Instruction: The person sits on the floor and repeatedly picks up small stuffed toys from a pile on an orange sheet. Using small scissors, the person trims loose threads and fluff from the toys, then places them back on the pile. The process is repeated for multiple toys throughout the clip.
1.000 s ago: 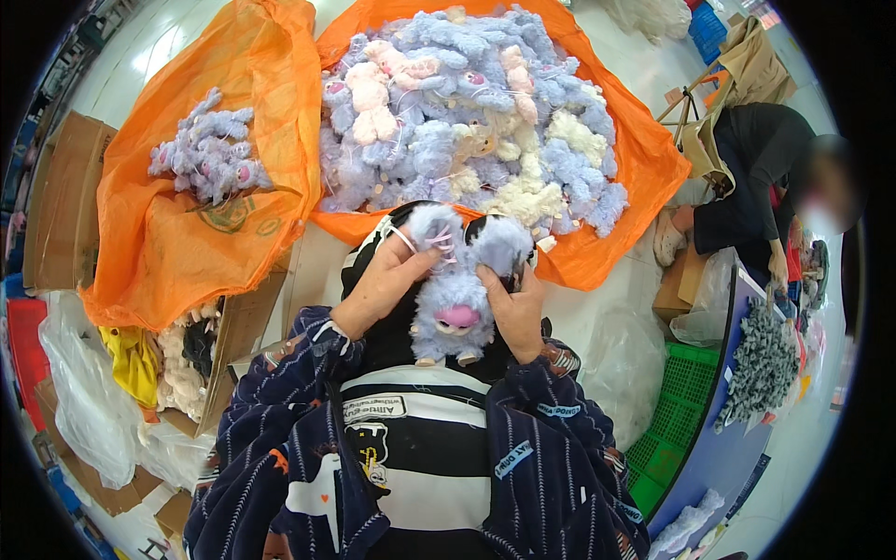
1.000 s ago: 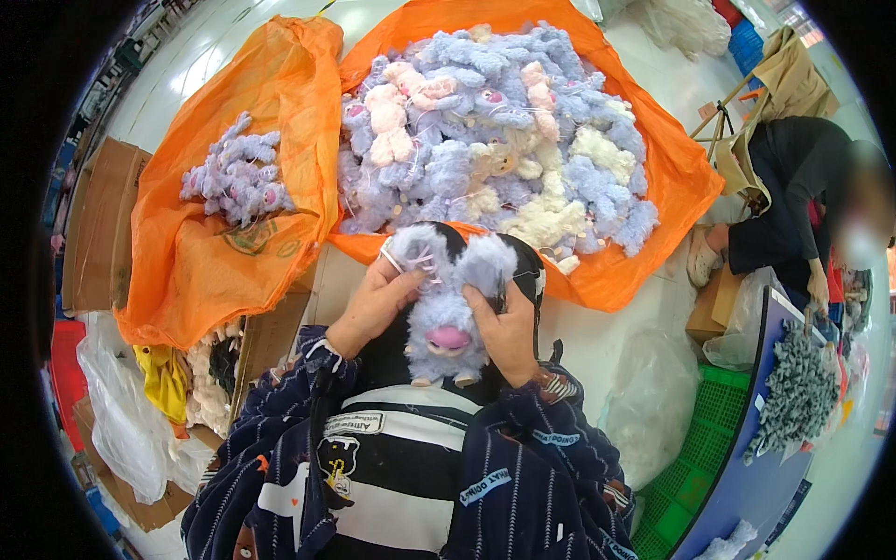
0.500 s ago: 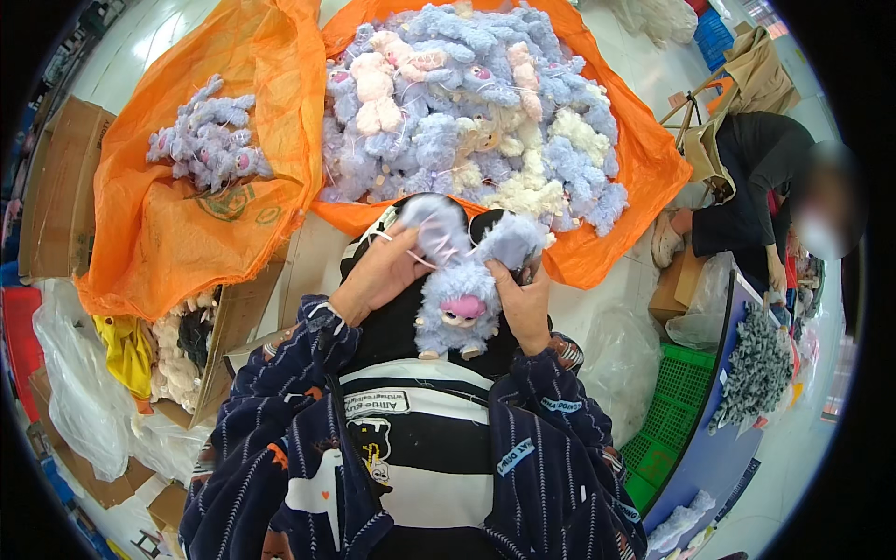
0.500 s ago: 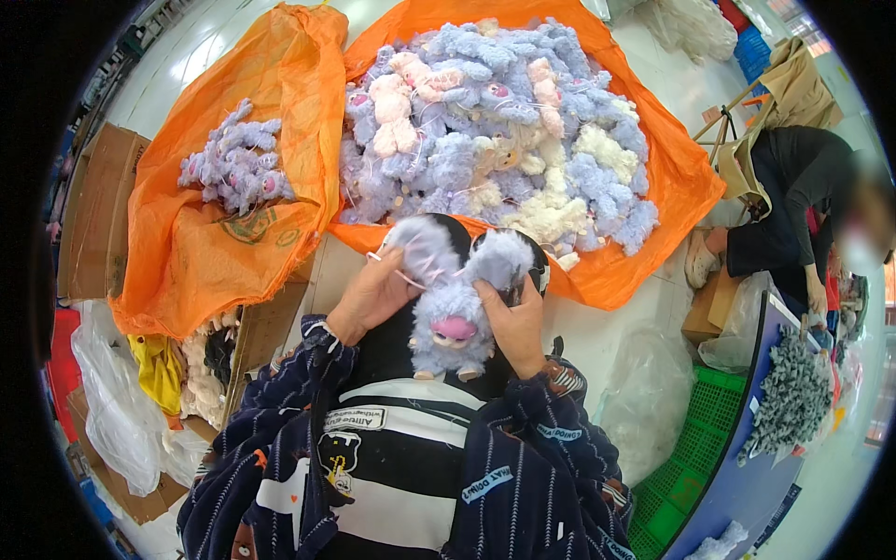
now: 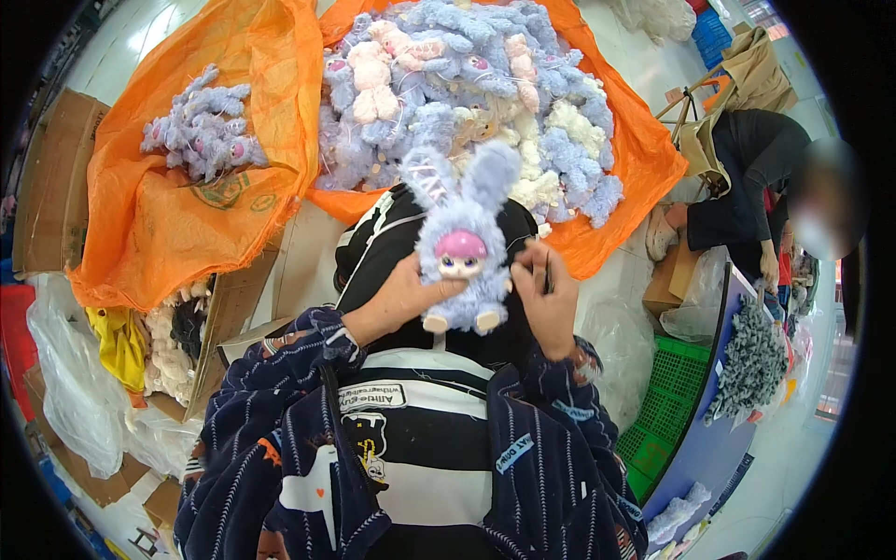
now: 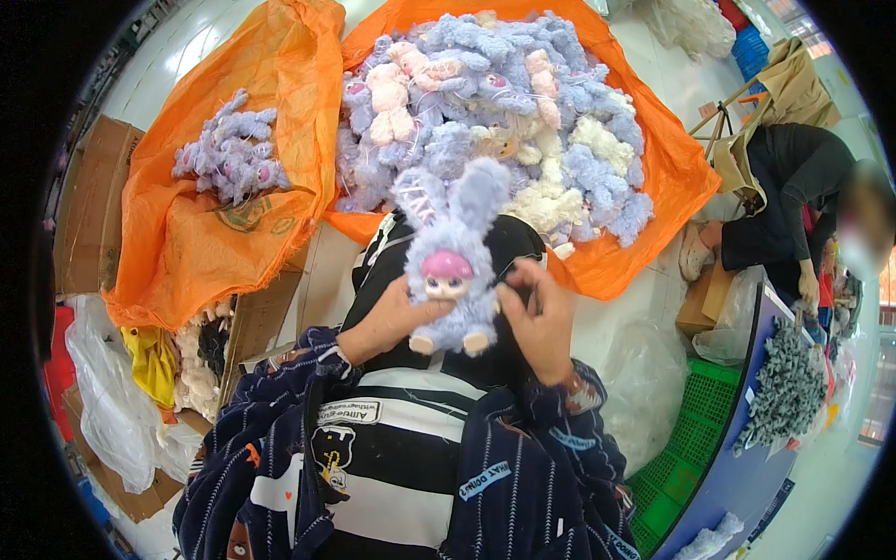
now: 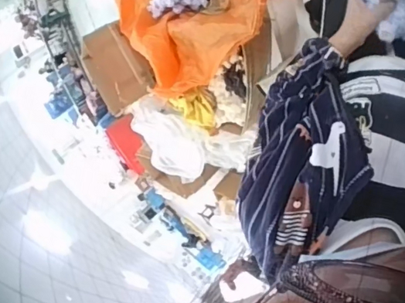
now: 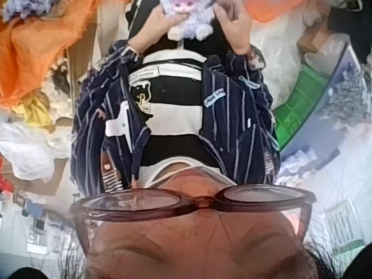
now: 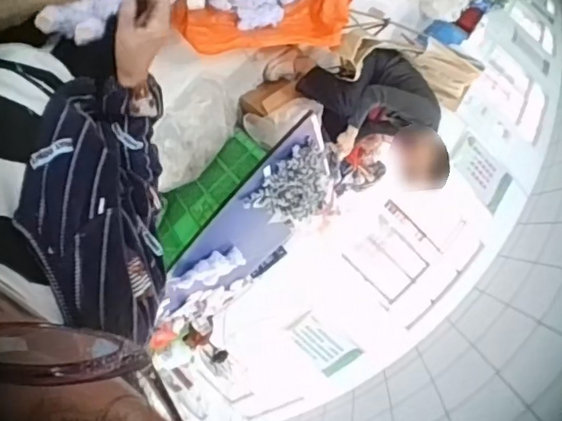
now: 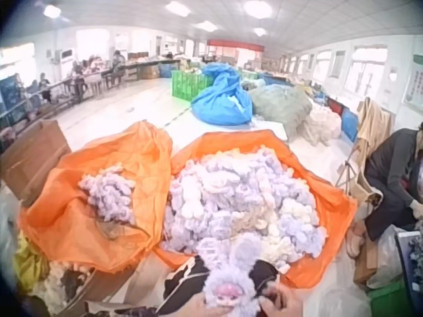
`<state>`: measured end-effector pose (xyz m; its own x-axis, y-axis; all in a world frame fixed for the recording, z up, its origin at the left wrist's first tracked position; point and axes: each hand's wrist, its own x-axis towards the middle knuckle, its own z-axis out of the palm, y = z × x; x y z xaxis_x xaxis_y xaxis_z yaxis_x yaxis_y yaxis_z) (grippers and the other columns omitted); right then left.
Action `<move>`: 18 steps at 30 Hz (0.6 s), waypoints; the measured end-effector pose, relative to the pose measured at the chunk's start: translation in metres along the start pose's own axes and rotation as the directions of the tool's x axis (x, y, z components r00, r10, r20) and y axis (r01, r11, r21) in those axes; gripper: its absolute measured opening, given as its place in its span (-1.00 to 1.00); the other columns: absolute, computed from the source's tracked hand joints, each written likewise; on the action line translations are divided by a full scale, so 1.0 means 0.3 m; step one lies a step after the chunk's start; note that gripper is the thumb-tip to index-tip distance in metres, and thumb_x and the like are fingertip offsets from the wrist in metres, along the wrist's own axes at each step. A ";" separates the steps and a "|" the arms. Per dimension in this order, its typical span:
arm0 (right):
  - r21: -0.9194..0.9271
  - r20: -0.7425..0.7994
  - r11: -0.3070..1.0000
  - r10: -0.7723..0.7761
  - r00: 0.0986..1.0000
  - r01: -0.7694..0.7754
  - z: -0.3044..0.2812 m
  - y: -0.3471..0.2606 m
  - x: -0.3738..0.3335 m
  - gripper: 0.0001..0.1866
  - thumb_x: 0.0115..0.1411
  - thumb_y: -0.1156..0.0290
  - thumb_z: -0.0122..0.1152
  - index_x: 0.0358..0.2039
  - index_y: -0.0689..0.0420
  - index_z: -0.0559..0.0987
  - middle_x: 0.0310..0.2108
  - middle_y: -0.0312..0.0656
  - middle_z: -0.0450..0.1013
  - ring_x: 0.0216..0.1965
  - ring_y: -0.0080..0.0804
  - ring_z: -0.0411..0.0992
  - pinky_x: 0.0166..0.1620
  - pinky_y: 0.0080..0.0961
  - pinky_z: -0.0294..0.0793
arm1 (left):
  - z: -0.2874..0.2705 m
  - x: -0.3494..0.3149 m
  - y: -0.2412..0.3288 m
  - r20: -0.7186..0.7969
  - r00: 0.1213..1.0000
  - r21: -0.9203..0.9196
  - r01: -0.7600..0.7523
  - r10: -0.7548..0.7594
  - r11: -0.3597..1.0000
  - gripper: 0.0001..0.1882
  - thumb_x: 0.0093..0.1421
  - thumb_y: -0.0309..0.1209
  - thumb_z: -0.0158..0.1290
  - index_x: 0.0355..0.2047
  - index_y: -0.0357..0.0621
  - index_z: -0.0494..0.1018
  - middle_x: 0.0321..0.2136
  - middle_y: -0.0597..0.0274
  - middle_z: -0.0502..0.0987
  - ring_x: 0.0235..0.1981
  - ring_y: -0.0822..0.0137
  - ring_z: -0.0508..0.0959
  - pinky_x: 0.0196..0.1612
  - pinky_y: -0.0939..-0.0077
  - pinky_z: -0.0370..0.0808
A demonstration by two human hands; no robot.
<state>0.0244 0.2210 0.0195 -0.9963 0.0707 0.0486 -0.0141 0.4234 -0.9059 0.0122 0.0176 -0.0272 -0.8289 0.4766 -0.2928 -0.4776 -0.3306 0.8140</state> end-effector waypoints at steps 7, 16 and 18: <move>-0.129 0.145 0.971 -0.182 0.972 0.201 0.033 0.010 -0.086 -0.86 0.06 0.57 0.17 -0.32 0.22 0.49 -0.54 -0.19 0.40 -0.55 -0.51 0.41 -0.45 -0.65 0.39 | 0.006 0.013 -0.015 -0.026 0.995 0.086 -0.092 0.095 0.992 -0.54 0.03 -0.48 0.18 -0.04 -0.24 0.34 -0.16 0.25 0.46 -0.13 0.47 0.43 -0.03 0.53 0.36; 0.516 0.048 0.787 0.368 0.929 -0.338 0.013 0.014 -0.064 -0.79 0.13 0.44 0.13 -0.23 0.23 0.45 -0.59 -0.36 0.31 -0.68 -0.72 0.21 -0.62 -0.71 0.20 | 0.005 0.042 0.030 -0.095 0.982 0.099 -0.155 0.164 0.983 -0.49 -0.01 -0.46 0.21 -0.04 -0.26 0.31 -0.16 0.22 0.46 -0.16 0.45 0.46 -0.06 0.52 0.39; -0.016 0.243 0.996 -0.077 0.967 0.083 -0.005 -0.004 -0.082 -0.70 0.03 0.45 0.24 -0.19 0.17 0.46 -0.58 -0.33 0.33 -0.66 -0.59 0.30 -0.60 -0.65 0.26 | -0.007 0.052 0.019 -0.102 0.976 0.121 -0.180 0.192 0.976 -0.49 0.00 -0.45 0.20 -0.04 -0.26 0.31 -0.15 0.22 0.45 -0.17 0.44 0.46 -0.06 0.51 0.39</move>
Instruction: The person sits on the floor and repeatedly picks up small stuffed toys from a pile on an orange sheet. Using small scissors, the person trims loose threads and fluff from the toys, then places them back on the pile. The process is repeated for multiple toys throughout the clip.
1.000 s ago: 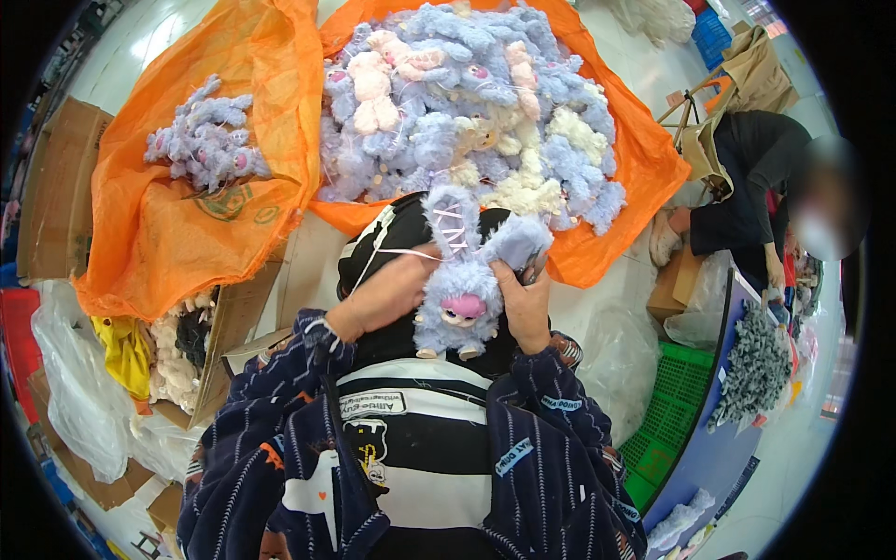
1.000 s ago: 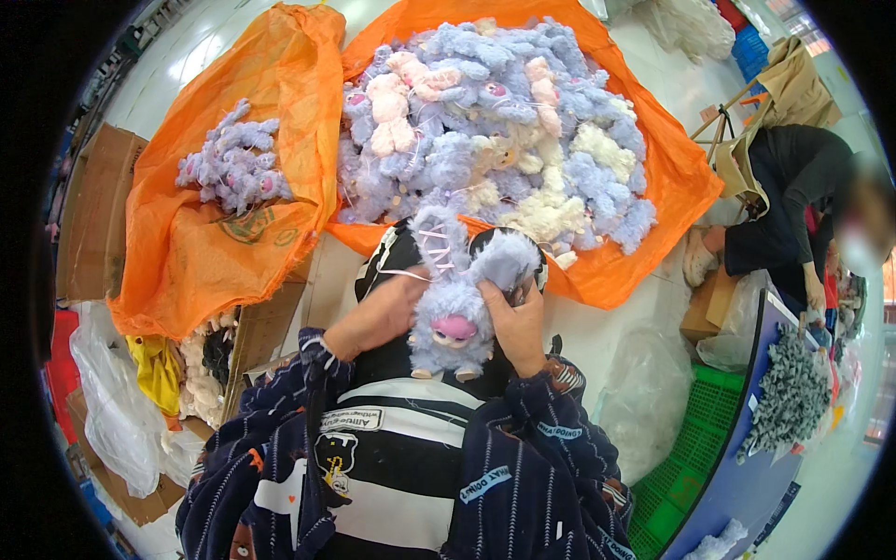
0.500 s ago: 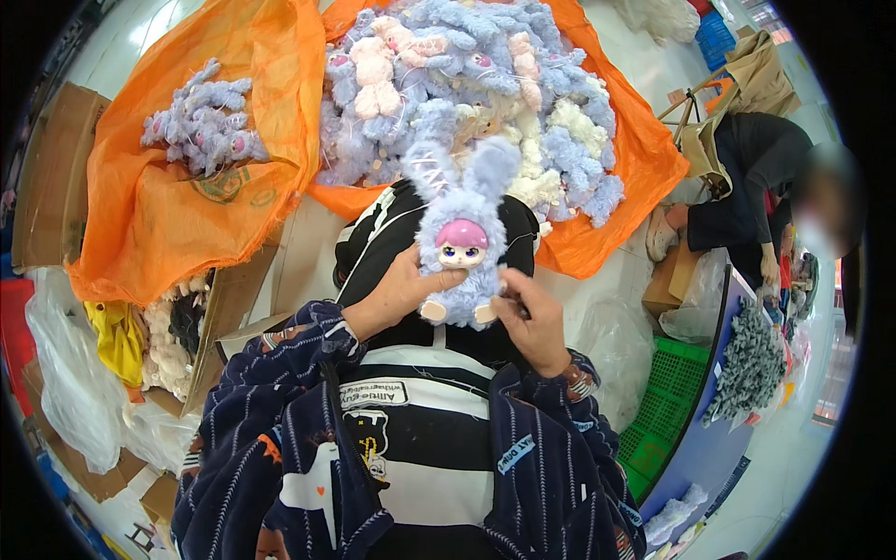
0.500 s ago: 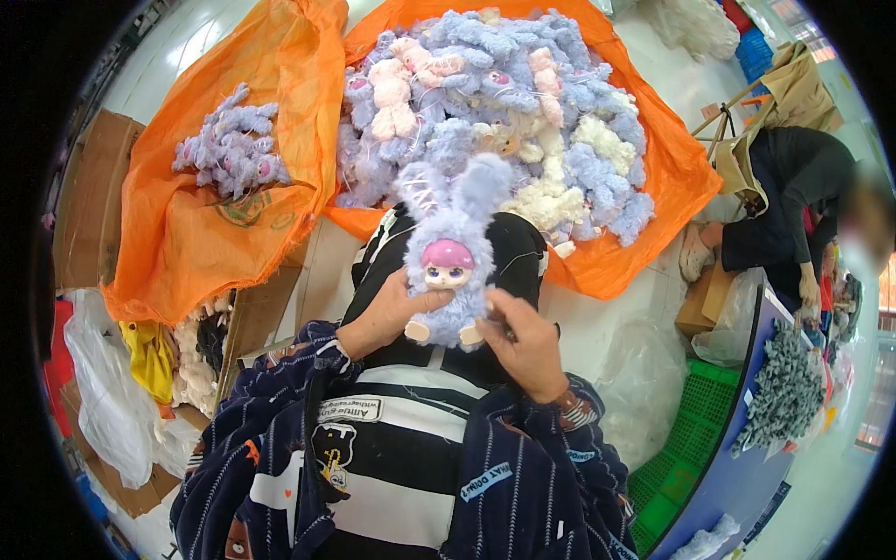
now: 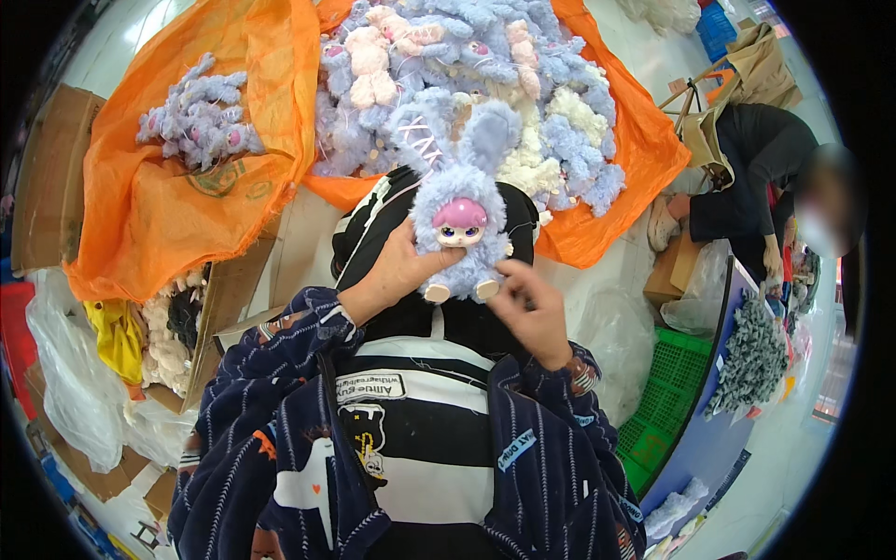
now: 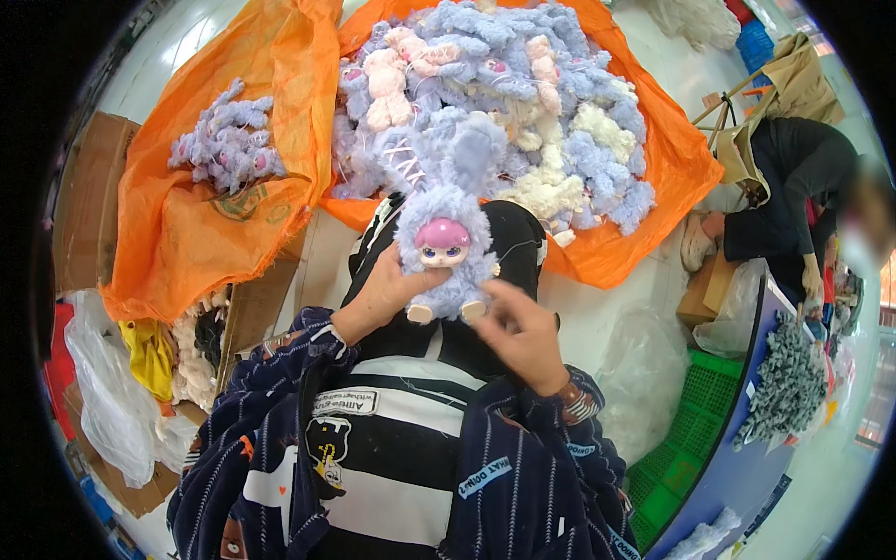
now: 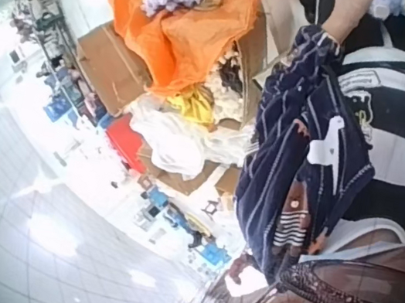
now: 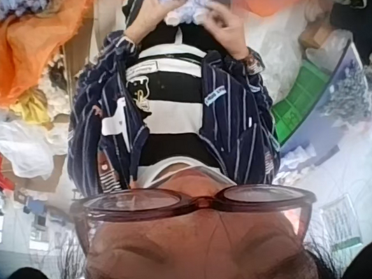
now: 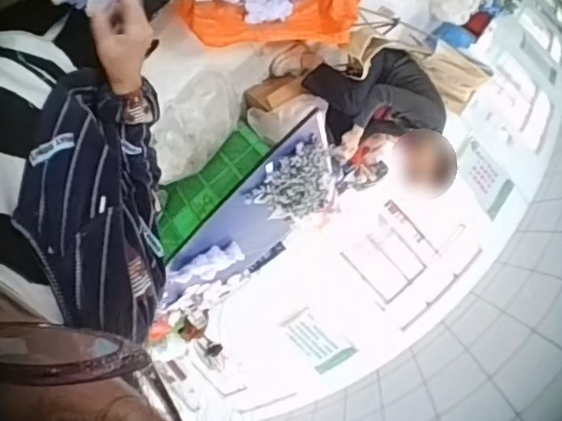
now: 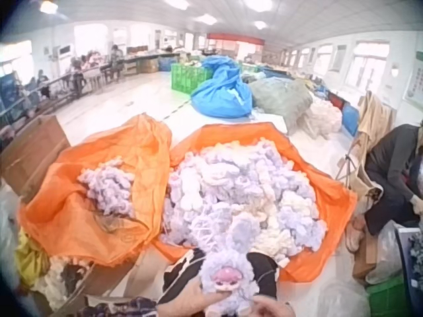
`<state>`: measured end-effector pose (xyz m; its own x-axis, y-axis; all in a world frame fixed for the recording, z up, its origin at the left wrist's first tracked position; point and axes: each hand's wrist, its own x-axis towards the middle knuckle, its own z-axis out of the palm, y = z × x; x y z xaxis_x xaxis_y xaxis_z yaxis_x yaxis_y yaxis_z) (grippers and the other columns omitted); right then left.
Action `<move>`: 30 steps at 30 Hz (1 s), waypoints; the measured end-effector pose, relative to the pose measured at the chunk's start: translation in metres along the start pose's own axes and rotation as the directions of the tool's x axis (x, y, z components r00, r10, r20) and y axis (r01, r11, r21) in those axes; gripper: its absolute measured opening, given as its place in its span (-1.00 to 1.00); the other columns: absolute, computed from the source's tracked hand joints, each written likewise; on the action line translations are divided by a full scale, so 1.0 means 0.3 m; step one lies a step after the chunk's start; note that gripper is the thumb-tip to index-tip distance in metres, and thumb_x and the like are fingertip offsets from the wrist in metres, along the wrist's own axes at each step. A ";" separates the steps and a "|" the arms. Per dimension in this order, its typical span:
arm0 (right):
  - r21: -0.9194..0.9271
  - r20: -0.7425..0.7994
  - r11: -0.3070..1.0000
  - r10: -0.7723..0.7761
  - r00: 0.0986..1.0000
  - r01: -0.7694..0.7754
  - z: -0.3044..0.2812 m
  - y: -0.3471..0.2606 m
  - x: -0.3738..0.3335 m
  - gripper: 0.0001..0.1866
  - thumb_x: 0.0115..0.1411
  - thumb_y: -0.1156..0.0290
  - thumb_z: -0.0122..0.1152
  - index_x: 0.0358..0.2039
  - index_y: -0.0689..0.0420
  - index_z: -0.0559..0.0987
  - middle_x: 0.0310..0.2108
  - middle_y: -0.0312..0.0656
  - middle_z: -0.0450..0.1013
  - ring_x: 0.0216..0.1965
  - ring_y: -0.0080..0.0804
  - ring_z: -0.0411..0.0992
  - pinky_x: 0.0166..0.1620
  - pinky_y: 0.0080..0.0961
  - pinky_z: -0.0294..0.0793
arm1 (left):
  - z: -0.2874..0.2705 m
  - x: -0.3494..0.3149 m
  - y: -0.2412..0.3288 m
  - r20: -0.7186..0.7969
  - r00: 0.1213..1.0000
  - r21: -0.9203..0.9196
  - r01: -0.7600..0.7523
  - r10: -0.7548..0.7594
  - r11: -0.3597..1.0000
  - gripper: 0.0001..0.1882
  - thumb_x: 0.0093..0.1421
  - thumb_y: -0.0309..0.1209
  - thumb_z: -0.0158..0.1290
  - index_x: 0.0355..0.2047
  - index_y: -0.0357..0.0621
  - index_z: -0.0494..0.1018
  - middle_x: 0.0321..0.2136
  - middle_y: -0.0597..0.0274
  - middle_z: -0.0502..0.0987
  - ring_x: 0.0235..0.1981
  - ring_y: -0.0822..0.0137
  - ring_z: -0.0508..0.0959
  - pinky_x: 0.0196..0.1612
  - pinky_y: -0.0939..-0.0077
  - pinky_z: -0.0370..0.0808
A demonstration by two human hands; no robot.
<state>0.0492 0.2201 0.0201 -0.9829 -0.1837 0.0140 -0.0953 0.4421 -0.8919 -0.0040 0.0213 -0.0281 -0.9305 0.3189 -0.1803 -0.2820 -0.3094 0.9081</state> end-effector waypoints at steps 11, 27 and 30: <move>0.409 -0.180 0.867 0.381 0.907 -0.283 0.091 0.078 0.040 -0.81 0.08 0.37 0.22 -0.41 0.18 0.43 -0.62 -0.22 0.38 -0.61 -0.63 0.32 -0.51 -0.66 0.33 | 0.010 -0.003 0.000 -0.022 0.999 -0.088 -0.031 0.029 0.996 -0.47 0.02 -0.48 0.18 -0.01 -0.29 0.24 -0.12 0.17 0.41 -0.11 0.42 0.42 -0.05 0.51 0.38; -0.278 -0.087 0.957 -0.115 0.990 0.086 0.141 -0.022 0.057 -0.74 -0.05 0.33 0.30 -0.46 0.17 0.41 -0.63 -0.16 0.37 -0.65 -0.30 0.37 -0.57 -0.49 0.33 | 0.003 0.012 0.002 -0.205 0.968 -0.009 -0.151 0.146 0.989 -0.54 0.01 -0.50 0.17 -0.07 -0.27 0.31 -0.18 0.21 0.45 -0.16 0.41 0.45 -0.10 0.52 0.40; -0.130 -0.191 0.991 -0.039 0.981 0.014 0.130 -0.031 0.046 -0.76 0.00 0.37 0.29 -0.40 0.19 0.43 -0.64 -0.23 0.39 -0.68 -0.50 0.31 -0.57 -0.59 0.28 | -0.001 0.010 -0.016 -0.174 0.967 0.036 -0.181 0.185 0.983 -0.55 0.03 -0.50 0.17 -0.06 -0.27 0.30 -0.17 0.20 0.44 -0.14 0.41 0.44 -0.08 0.51 0.39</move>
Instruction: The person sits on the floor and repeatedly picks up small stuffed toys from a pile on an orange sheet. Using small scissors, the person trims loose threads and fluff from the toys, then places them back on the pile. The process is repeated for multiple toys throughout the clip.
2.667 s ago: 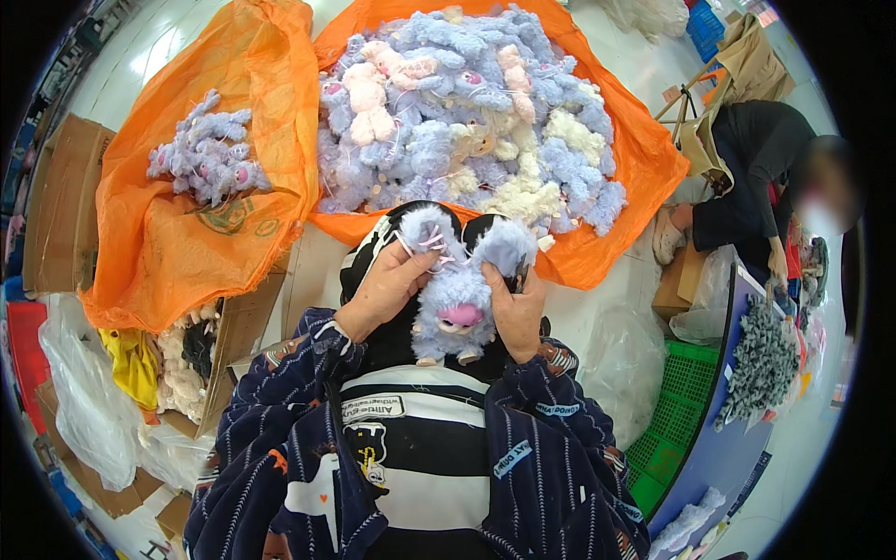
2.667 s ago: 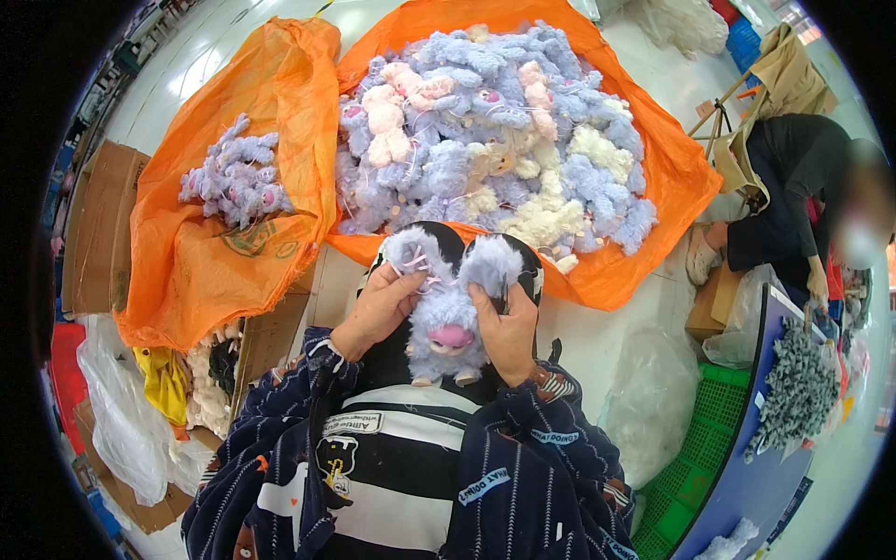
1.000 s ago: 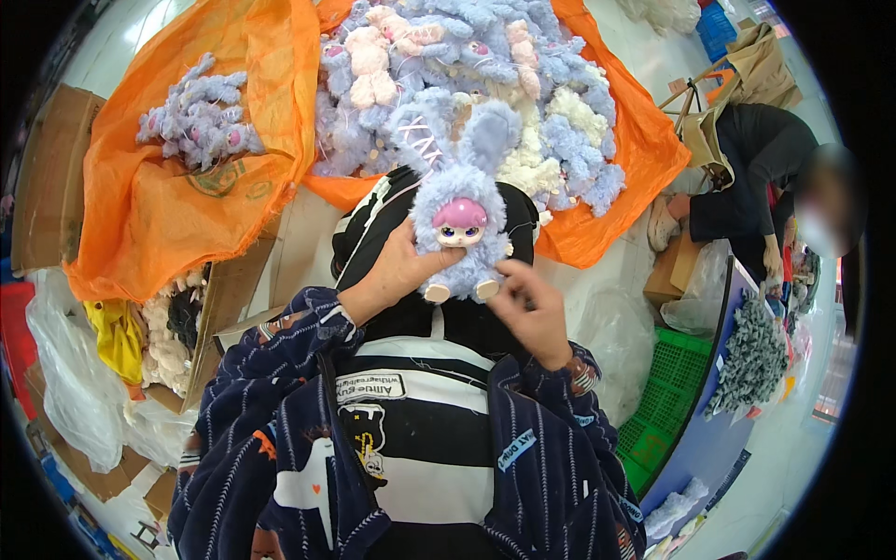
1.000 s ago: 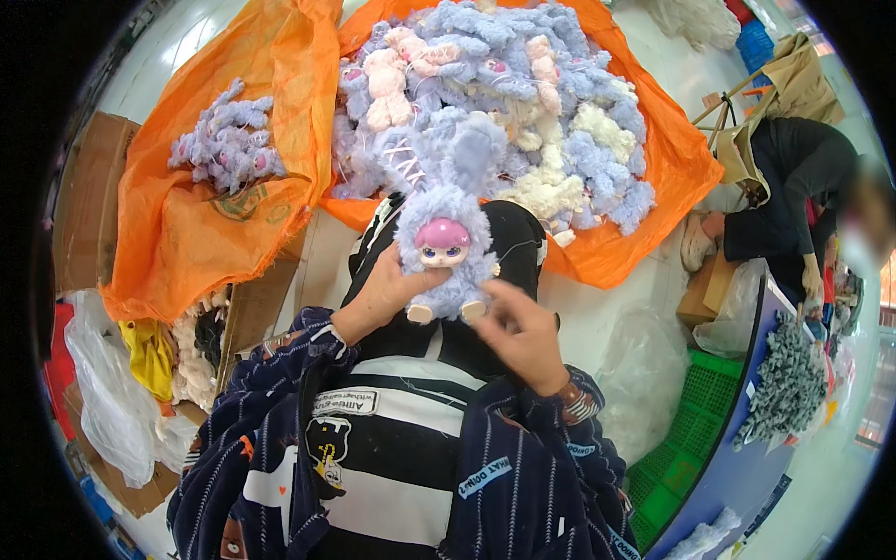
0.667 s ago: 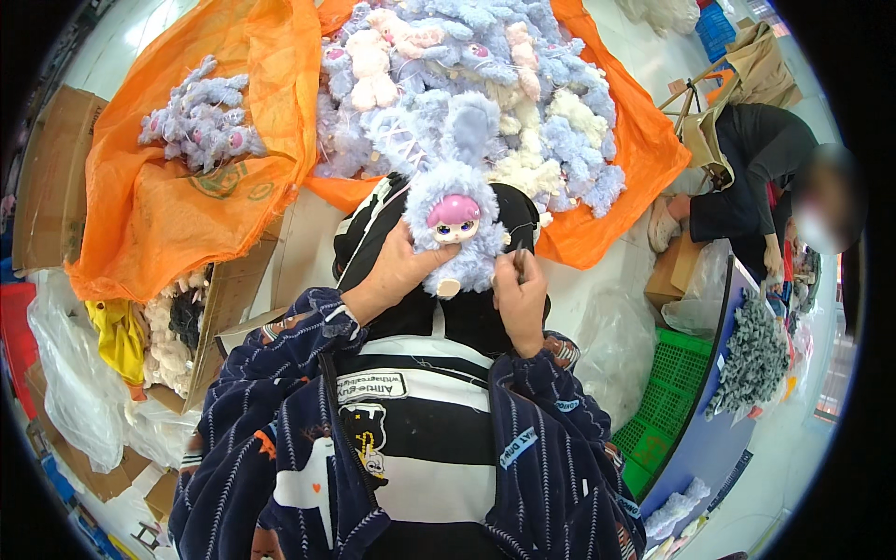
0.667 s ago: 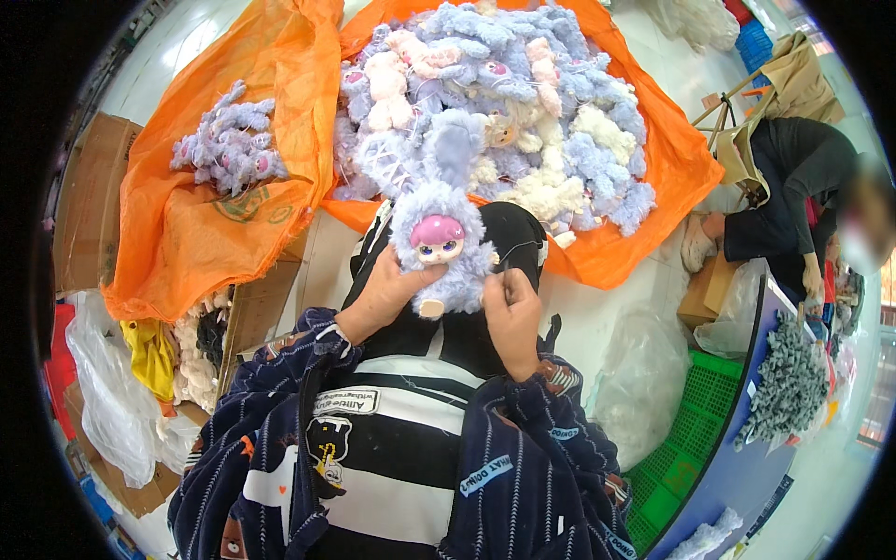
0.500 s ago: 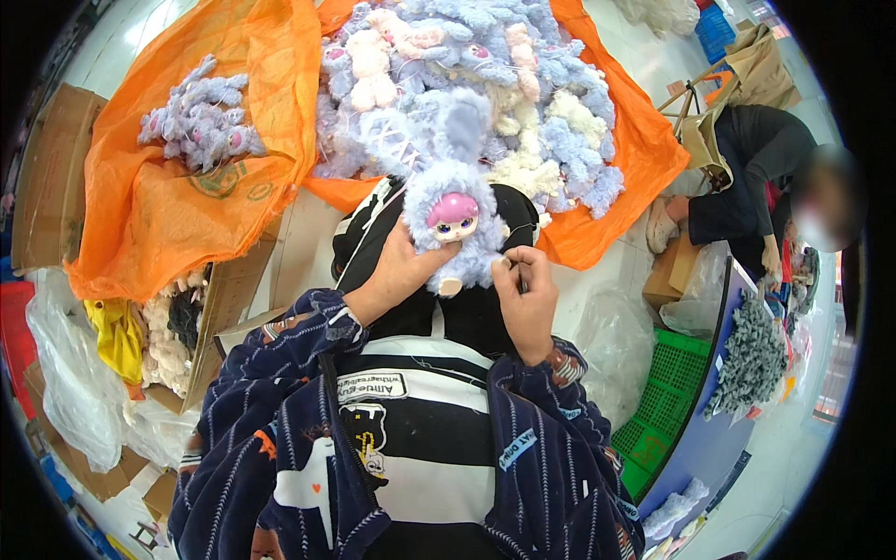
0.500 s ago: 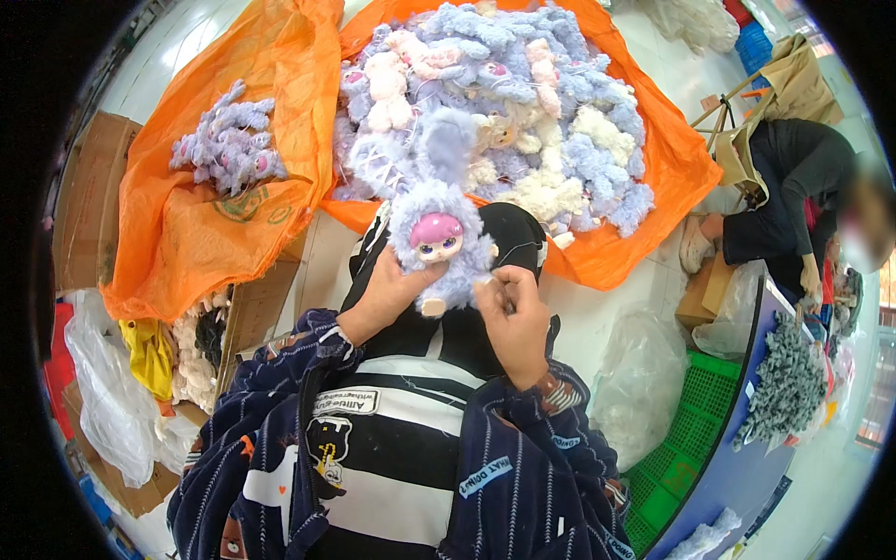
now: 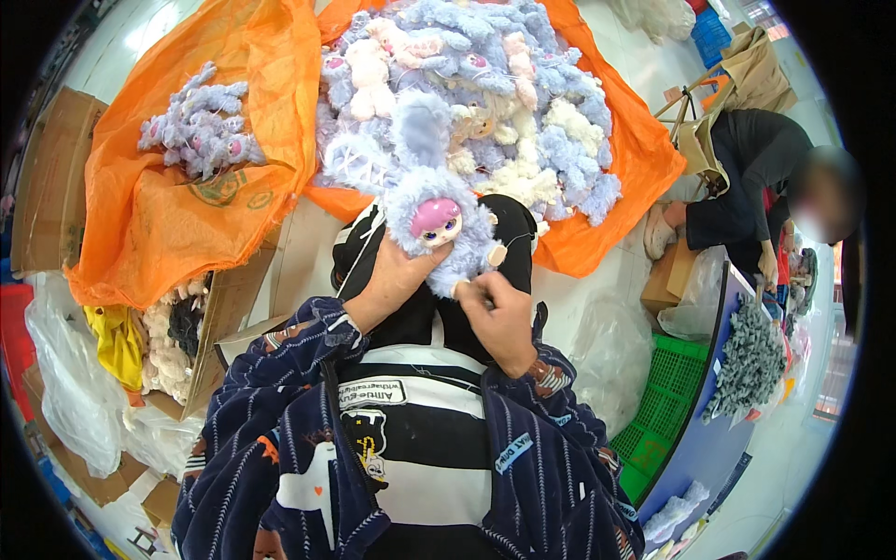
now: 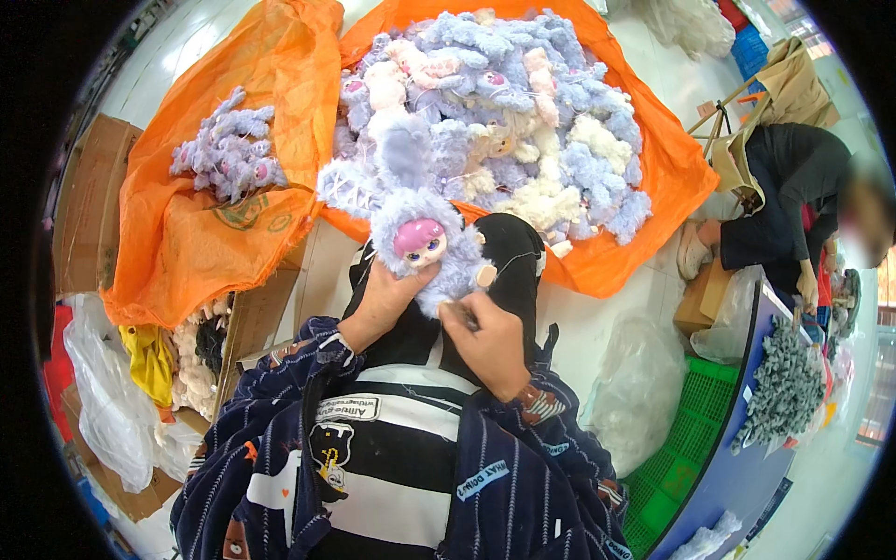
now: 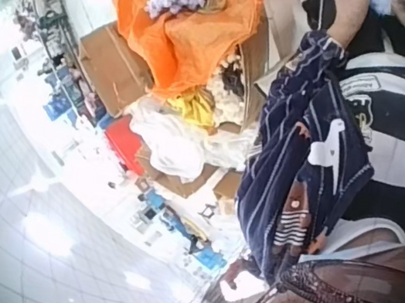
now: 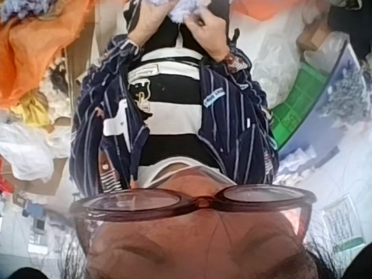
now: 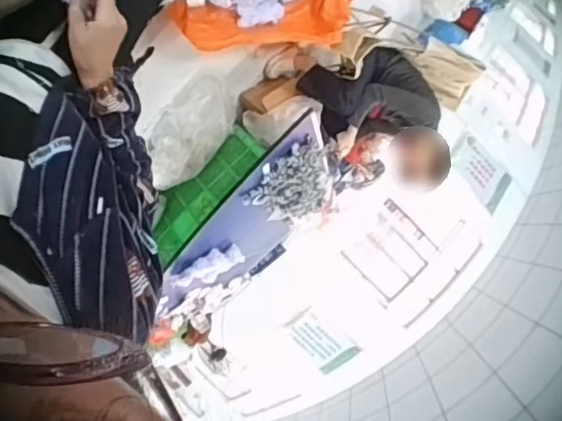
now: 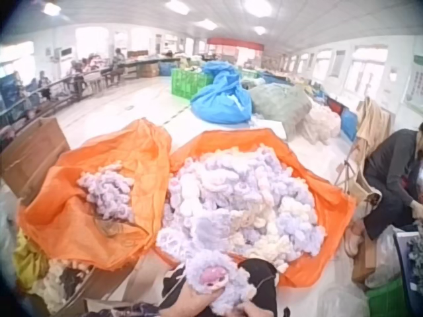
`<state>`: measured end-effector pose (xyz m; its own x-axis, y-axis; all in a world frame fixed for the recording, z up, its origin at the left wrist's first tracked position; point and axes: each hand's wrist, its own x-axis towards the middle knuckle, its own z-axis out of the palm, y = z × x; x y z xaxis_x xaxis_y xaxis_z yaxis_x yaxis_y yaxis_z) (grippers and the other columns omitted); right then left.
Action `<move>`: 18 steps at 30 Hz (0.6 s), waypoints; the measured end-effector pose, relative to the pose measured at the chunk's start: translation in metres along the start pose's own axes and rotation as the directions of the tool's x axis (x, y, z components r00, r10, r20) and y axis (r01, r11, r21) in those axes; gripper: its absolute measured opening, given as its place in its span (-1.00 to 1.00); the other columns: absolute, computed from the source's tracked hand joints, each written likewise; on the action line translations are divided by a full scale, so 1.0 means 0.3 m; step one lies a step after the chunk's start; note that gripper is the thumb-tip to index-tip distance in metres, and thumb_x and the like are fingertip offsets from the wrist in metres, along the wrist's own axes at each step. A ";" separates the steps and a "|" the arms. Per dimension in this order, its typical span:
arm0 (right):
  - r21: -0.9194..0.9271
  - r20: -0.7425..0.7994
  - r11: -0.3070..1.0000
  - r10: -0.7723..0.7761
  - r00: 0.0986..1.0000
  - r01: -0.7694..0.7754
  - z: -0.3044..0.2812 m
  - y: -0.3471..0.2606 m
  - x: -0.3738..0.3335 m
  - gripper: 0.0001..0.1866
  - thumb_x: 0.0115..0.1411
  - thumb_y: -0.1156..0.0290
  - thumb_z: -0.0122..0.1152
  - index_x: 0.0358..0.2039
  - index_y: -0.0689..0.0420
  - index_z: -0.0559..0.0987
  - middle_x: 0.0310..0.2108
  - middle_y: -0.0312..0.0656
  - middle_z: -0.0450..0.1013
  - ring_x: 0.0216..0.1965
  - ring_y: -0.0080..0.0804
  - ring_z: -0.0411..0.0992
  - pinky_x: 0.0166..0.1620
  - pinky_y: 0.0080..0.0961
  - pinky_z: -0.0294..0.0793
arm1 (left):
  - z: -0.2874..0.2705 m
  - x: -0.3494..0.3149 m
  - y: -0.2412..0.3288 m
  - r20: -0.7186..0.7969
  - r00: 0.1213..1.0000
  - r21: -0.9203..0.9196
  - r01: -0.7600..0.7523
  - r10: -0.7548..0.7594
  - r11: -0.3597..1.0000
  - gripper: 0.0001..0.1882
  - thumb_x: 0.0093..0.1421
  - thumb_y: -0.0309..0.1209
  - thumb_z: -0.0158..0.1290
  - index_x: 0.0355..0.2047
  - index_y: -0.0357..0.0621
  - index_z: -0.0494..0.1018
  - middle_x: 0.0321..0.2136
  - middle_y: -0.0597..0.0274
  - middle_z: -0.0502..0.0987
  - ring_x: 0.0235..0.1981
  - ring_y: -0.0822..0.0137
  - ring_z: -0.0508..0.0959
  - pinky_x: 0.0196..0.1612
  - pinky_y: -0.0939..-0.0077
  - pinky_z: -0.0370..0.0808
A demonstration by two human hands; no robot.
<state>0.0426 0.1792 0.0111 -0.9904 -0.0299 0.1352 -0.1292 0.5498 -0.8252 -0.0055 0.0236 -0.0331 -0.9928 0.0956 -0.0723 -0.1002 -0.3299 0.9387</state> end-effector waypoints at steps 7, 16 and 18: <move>0.466 0.184 0.812 0.299 0.936 -0.351 0.002 0.020 0.029 -0.72 0.03 0.51 0.21 -0.21 0.19 0.43 -0.53 -0.47 0.33 -0.54 -0.77 0.24 -0.47 -0.76 0.25 | -0.036 -0.001 -0.007 0.132 0.985 -0.128 0.130 -0.113 0.983 -0.52 0.08 -0.43 0.13 0.00 -0.25 0.24 -0.14 0.23 0.42 -0.12 0.40 0.42 -0.04 0.50 0.36; -0.252 0.301 0.793 -0.480 0.824 0.554 0.037 0.039 0.027 -0.73 -0.12 0.47 0.27 -0.31 0.01 0.58 -0.50 -0.17 0.39 -0.60 -0.27 0.42 -0.54 -0.47 0.41 | -0.076 0.000 0.106 0.084 0.966 -0.594 0.244 -0.243 0.767 -0.42 0.09 -0.42 0.06 0.11 -0.22 0.14 -0.02 0.18 0.35 0.03 0.31 0.37 0.08 0.37 0.32; -0.079 0.294 0.912 -0.365 0.884 0.403 0.043 0.040 0.013 -0.77 -0.05 0.51 0.25 -0.31 0.04 0.57 -0.44 -0.18 0.42 -0.58 -0.44 0.42 -0.53 -0.55 0.40 | -0.095 0.025 0.083 0.075 0.969 -0.598 0.231 -0.234 0.768 -0.44 0.08 -0.41 0.07 0.08 -0.23 0.17 -0.05 0.18 0.38 0.01 0.31 0.38 0.07 0.36 0.32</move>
